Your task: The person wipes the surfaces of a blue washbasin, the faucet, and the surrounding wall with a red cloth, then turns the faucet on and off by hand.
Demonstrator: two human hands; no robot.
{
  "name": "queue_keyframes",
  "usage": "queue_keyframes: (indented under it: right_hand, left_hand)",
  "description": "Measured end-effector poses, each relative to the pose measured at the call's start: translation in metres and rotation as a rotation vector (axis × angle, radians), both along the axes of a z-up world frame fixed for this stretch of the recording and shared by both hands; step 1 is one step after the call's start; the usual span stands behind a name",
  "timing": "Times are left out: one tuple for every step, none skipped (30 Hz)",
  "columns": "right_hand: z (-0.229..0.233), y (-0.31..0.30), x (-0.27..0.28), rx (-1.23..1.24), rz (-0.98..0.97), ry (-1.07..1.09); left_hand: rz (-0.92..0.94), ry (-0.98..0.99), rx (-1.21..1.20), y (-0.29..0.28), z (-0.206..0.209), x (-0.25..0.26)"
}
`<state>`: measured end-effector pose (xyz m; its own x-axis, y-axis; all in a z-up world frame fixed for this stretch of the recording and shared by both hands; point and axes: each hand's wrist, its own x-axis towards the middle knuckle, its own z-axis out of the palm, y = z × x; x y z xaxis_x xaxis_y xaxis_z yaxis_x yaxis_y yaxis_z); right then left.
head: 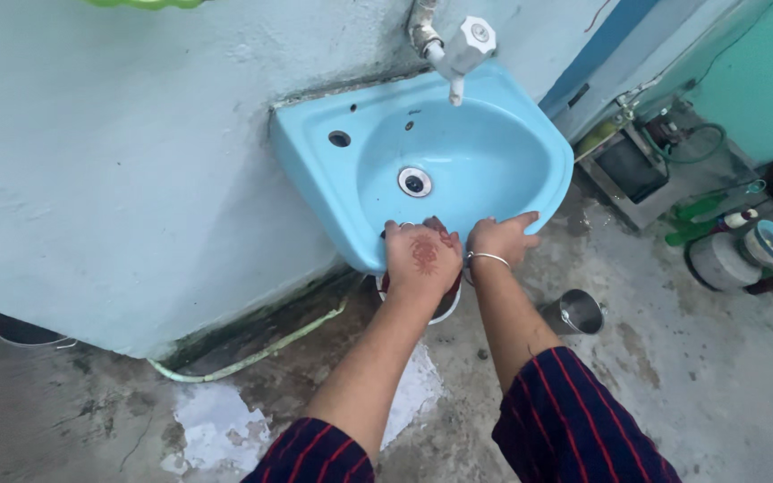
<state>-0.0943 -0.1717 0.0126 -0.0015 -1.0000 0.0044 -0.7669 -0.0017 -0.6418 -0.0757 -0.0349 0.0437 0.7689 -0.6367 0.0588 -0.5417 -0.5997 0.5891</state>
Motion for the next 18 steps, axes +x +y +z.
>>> queue_keyframes:
  right_hand:
    - [0.0, -0.002, 0.0, -0.009, 0.012, 0.002]
    - [-0.001, -0.004, -0.002, -0.017, 0.025, 0.008]
    - [-0.002, -0.005, -0.004, -0.026, 0.037, 0.015]
    - [0.0, -0.006, -0.004, -0.027, 0.037, 0.008]
    - [0.001, -0.005, -0.004, -0.029, 0.037, 0.001]
    - [0.001, -0.004, -0.004, -0.028, 0.037, -0.006]
    - [0.001, -0.002, -0.004, -0.019, 0.031, -0.001]
    - [0.003, -0.001, -0.003, -0.012, 0.023, 0.002]
    - [0.004, 0.0, -0.002, -0.006, 0.015, 0.005]
    - [0.005, 0.001, -0.003, -0.008, 0.023, -0.001]
    - [0.006, 0.002, -0.005, -0.01, 0.031, -0.008]
    - [0.007, 0.004, -0.005, -0.011, 0.035, -0.014]
    - [0.009, 0.005, -0.004, 0.002, 0.035, -0.001]
    - [0.012, 0.005, -0.005, 0.014, 0.033, 0.013]
    - [0.014, 0.006, -0.005, 0.025, 0.031, 0.027]
    - [0.016, 0.007, -0.005, 0.02, 0.034, 0.019]
    - [0.018, 0.009, -0.006, 0.015, 0.036, 0.012]
    - [0.019, 0.012, -0.006, 0.013, 0.039, 0.002]
  left_hand:
    - [-0.038, -0.066, 0.005, 0.003, 0.001, 0.001]
    - [-0.075, -0.126, 0.011, 0.008, -0.001, 0.001]
    - [-0.111, -0.187, 0.017, 0.015, -0.004, 0.001]
    - [-0.11, -0.35, -0.076, 0.025, -0.008, 0.002]
    - [-0.108, -0.513, -0.169, 0.04, -0.013, 0.001]
    - [-0.107, -0.677, -0.257, 0.056, -0.019, 0.001]
    - [-0.1, -0.746, -0.274, 0.075, -0.024, 0.003]
    - [-0.093, -0.818, -0.294, 0.094, -0.027, 0.006]
    - [-0.087, -0.89, -0.312, 0.106, -0.028, 0.007]
    - [-0.063, -0.855, -0.338, 0.111, -0.027, 0.007]
    - [-0.039, -0.82, -0.364, 0.115, -0.025, 0.006]
    - [-0.018, -0.783, -0.39, 0.118, -0.023, 0.007]
    - [0.019, -0.732, -0.352, 0.113, -0.018, 0.008]
    - [0.055, -0.678, -0.315, 0.1, -0.013, 0.01]
    - [0.091, -0.625, -0.277, 0.089, -0.006, 0.014]
    - [0.067, -0.6, -0.142, 0.08, 0.0, 0.022]
    - [0.044, -0.574, -0.007, 0.069, 0.008, 0.032]
    - [0.019, -0.547, 0.131, 0.062, 0.015, 0.041]
